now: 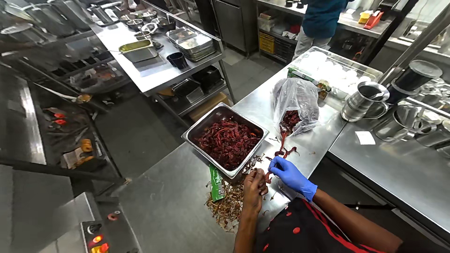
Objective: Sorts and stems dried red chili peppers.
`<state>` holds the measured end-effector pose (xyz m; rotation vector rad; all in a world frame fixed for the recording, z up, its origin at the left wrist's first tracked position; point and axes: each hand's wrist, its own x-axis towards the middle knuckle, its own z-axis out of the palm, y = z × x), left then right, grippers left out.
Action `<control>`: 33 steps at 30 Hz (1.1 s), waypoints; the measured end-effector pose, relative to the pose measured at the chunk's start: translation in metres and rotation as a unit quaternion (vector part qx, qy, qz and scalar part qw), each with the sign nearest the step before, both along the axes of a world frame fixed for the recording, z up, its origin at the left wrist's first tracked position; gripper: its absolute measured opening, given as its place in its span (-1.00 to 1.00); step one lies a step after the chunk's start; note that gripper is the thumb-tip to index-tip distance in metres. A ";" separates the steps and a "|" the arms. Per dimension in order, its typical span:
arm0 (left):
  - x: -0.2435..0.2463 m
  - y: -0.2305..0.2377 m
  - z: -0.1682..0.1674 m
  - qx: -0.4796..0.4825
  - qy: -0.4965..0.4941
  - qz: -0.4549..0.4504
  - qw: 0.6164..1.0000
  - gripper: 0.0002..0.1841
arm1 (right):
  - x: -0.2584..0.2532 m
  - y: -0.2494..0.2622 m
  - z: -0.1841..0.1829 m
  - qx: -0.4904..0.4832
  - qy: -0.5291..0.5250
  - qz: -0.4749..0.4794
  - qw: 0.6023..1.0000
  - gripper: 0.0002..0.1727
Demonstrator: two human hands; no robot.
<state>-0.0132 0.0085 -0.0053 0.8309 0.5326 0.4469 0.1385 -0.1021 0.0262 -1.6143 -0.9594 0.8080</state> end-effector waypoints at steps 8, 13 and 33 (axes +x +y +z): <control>0.010 -0.009 0.005 0.190 0.121 0.015 0.974 -0.78 | -0.008 -0.001 0.012 0.021 0.011 -0.043 0.999 -0.89; 0.010 -0.008 0.007 0.294 0.147 0.056 0.943 -0.82 | -0.011 -0.002 0.010 -0.005 0.034 -0.046 0.998 -0.84; 0.005 -0.008 0.016 0.331 0.122 0.111 0.929 -0.81 | -0.008 0.008 0.015 0.039 -0.072 -0.031 0.996 -0.86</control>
